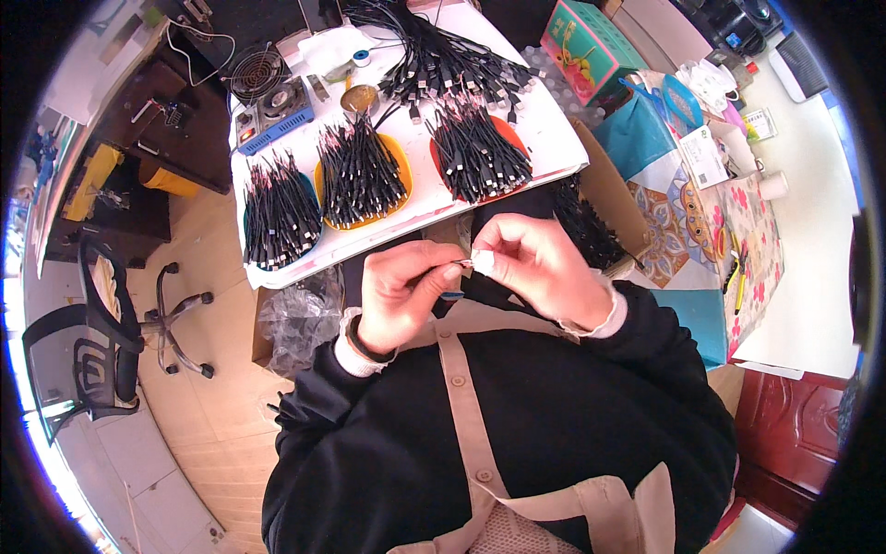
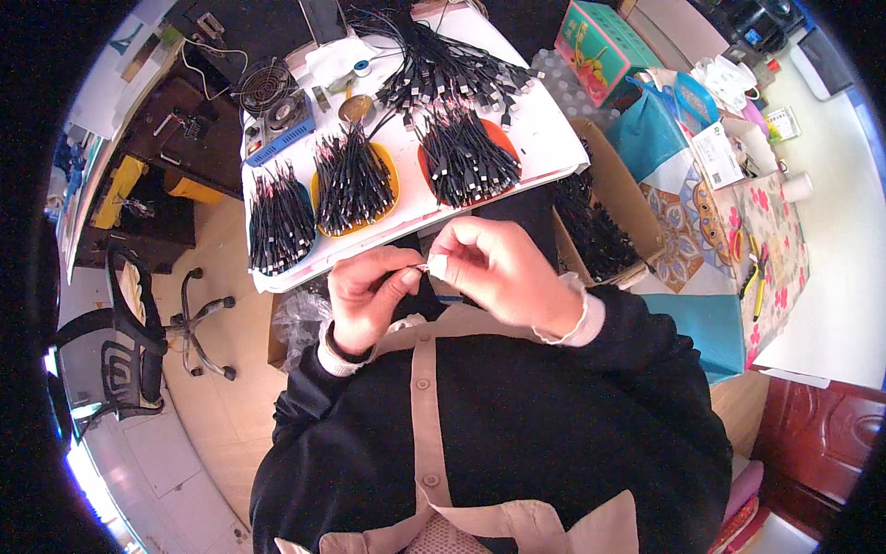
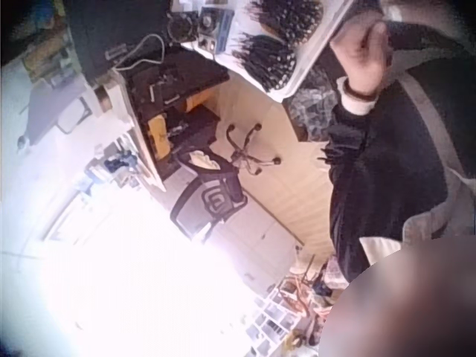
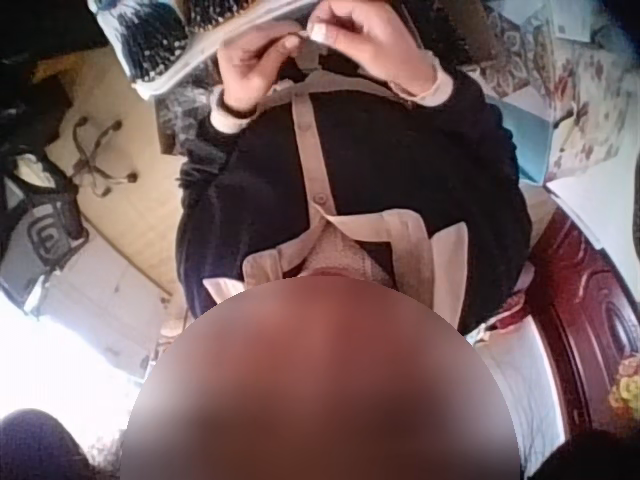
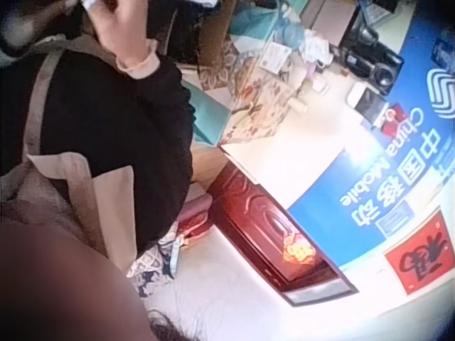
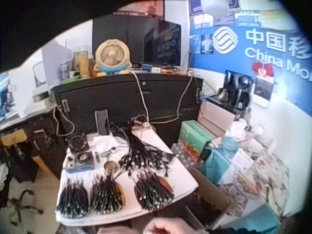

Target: The person repeatedly picks up small black cables and white connectors, aligns them, and presses them together by hand. They place each assembled unit into a tray on the table. The process is repeated continuously throughout the clip.

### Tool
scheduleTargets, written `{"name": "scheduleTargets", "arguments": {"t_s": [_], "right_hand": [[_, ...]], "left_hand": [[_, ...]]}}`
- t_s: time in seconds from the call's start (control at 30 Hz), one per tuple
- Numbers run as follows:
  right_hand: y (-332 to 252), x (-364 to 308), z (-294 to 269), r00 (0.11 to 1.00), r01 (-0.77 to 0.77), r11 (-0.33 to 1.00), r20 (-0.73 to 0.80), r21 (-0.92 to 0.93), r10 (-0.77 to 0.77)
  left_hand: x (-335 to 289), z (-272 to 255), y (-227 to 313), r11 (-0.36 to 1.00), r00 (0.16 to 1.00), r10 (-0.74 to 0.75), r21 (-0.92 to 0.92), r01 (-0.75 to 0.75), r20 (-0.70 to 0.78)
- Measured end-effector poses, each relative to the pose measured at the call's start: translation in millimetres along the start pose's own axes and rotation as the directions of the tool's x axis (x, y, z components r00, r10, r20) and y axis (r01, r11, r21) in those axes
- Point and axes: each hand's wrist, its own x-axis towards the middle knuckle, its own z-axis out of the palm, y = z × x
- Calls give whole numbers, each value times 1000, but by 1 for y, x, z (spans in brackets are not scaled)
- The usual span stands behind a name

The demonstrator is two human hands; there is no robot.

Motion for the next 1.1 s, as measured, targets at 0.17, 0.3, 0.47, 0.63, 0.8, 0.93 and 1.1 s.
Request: {"name": "scheduleTargets", "arguments": {"t_s": [0.17,0.3,0.47,0.63,0.8,0.93,1.1], "right_hand": [[2,5,-5,988,55,952,124,302,-97],[-3,12,-6,846,529,828,28,-185,-533],[-11,21,-8,579,798,515,163,-312,-799],[-14,15,-3,614,757,529,143,-383,-776],[-1,10,11,852,522,852,25,39,-523],[3,20,8,897,423,896,78,132,-435],[2,30,7,855,519,844,51,-135,-517]], "left_hand": [[1,-3,-1,737,964,-254,-628,249,84],[5,-2,-7,183,898,-192,-884,430,397],[7,1,-6,-78,815,-129,-825,559,565],[10,3,3,-65,813,-147,-825,561,564],[4,-10,14,490,914,-262,-774,402,309],[2,-17,9,408,900,-337,-819,405,277],[3,-20,-1,456,907,-351,-803,384,234]]}}
